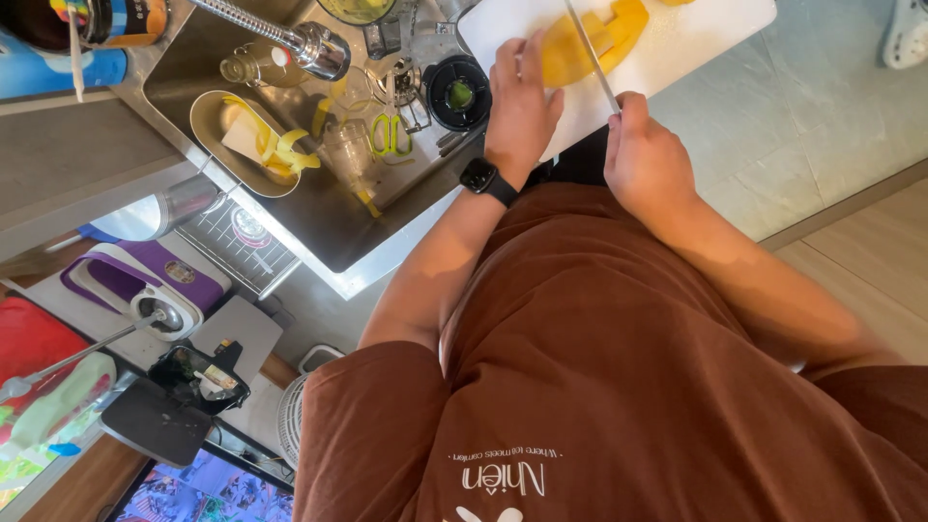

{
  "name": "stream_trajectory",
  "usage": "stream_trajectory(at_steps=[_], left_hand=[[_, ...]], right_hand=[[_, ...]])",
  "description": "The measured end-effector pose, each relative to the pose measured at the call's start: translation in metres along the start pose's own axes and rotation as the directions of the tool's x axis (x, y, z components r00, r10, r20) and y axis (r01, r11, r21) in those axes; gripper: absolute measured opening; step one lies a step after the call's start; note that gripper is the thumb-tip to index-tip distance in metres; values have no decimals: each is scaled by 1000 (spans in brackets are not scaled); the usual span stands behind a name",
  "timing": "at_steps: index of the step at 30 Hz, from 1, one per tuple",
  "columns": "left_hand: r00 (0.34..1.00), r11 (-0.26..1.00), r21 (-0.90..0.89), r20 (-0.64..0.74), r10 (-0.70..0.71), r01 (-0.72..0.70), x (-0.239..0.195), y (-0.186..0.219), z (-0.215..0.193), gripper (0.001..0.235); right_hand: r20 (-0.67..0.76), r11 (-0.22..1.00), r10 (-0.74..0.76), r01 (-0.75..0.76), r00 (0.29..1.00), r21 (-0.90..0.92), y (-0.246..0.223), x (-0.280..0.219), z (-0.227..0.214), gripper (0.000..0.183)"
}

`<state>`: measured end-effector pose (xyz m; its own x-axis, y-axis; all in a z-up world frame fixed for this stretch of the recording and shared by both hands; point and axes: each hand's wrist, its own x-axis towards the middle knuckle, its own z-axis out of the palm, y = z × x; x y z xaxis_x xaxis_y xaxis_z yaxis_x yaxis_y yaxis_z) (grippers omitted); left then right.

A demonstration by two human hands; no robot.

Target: The person slices a peeled mango on a white cutting board using a knife. They cut the mango into smaller pieces and transfer them into a bowl. The person repeats this process with a second mango.

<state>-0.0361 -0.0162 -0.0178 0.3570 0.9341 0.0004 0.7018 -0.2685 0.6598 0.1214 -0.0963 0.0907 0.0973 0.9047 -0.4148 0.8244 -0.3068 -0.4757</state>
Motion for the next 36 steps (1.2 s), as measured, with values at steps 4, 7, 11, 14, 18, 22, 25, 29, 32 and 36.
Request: stream_trajectory(at_steps=[4,7,11,14,18,22,25,29,32,36], left_hand=[[998,1000,-24,-53,15,-17,-9,-8,15,70],[997,1000,-21,-71,17,-18,-10,-9,20,68],[996,1000,14,-89,21,-20,-10,-8,20,56],[996,998,62,-83,19,-14,-9,-5,21,57],[996,991,131,-81,29,-18,-10,-5,24,58],[998,995,103,-53,20,-14,-9,1,17,55],[998,998,59,-64,27,-23,-9,-4,21,55],[998,999,36,-54,24,-22,-10,-6,23,55],[998,999,22,-53,40,-39,-9,-8,23,54],[996,998,9,-63,58,-57,-11,-10,26,52]], right_hand=[[-1,999,-11,11,1000,-42,9,3,9,17],[32,998,-8,10,999,-54,8,4,8,18],[33,999,-20,21,999,-39,5,4,4,18],[55,999,-6,8,998,-38,1,6,0,18],[62,998,9,-5,998,-61,3,9,1,19],[81,999,15,-11,997,-46,6,9,1,17],[72,998,-12,16,997,-62,9,9,5,16],[120,999,29,-25,992,-36,6,10,5,17],[183,995,100,-95,978,-38,-1,15,1,16],[315,974,228,-216,921,-72,-25,18,-19,18]])
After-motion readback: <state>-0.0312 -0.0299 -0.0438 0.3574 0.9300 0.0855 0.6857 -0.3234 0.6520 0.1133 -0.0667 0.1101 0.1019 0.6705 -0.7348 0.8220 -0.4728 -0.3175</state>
